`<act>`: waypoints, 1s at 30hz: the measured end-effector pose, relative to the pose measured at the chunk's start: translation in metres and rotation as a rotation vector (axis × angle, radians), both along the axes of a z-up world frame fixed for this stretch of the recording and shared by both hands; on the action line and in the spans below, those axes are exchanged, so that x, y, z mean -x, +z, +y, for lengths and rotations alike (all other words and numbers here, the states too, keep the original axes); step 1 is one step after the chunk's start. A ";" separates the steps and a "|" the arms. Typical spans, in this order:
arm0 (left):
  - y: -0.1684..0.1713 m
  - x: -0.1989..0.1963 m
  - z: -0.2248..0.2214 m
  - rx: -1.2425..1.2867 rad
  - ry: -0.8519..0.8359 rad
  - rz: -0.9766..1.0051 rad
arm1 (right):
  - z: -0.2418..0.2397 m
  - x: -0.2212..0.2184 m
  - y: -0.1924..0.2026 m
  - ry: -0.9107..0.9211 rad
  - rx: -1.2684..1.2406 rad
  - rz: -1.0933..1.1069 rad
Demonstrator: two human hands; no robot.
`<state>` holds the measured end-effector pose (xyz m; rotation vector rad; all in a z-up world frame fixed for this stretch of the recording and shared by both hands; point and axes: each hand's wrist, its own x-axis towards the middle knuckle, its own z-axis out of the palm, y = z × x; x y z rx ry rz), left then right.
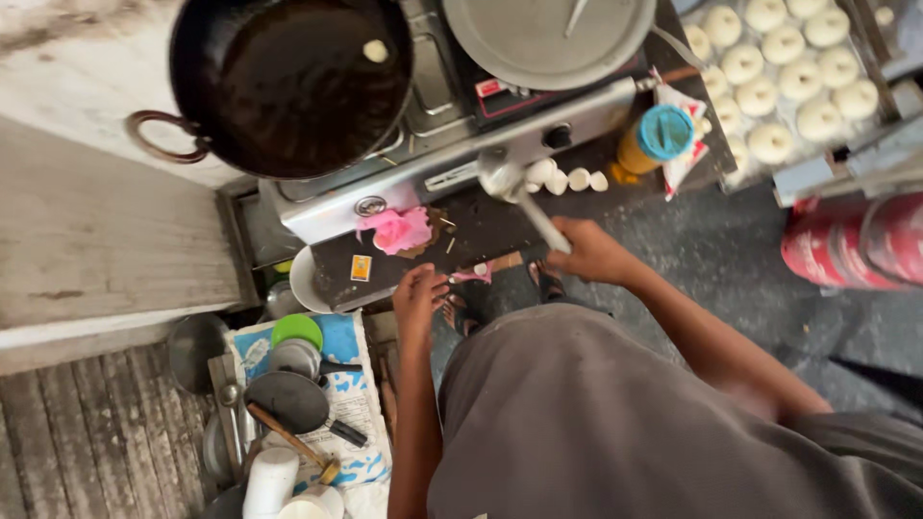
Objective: The person places rings of dough into a pan of hot oil, uses a ladle to pour oil over them, and flips them as they cook.
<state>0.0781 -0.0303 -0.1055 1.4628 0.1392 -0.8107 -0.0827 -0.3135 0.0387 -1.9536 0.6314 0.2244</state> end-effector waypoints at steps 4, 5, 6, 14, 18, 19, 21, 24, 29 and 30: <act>-0.003 -0.004 0.008 -0.037 -0.066 -0.007 | 0.004 -0.012 -0.051 0.331 0.219 -0.021; 0.000 -0.006 0.007 -0.044 -0.096 -0.031 | 0.003 -0.019 -0.062 0.363 0.255 0.038; 0.005 -0.010 0.008 -0.035 -0.133 -0.034 | 0.001 -0.028 -0.071 0.407 0.308 -0.023; 0.052 -0.004 -0.034 -0.176 -0.297 -0.161 | -0.028 -0.051 -0.103 0.254 0.859 -0.240; 0.062 0.032 -0.080 -0.163 -0.318 -0.174 | -0.067 -0.008 -0.073 0.209 0.838 -0.305; 0.064 0.043 -0.096 -0.146 -0.325 -0.151 | -0.087 0.011 -0.068 0.110 0.733 -0.332; 0.065 0.065 -0.137 -0.141 -0.339 -0.117 | -0.136 0.053 -0.071 -0.174 0.558 -0.378; 0.075 0.097 -0.211 -0.142 -0.389 -0.078 | -0.249 0.122 -0.117 -0.742 0.317 -0.243; 0.110 0.149 -0.380 -0.107 -0.637 -0.160 | -0.436 0.243 -0.260 -0.991 0.514 -0.109; 0.120 0.160 -0.407 -0.129 -0.635 -0.153 | -0.463 0.257 -0.284 -1.033 0.544 -0.027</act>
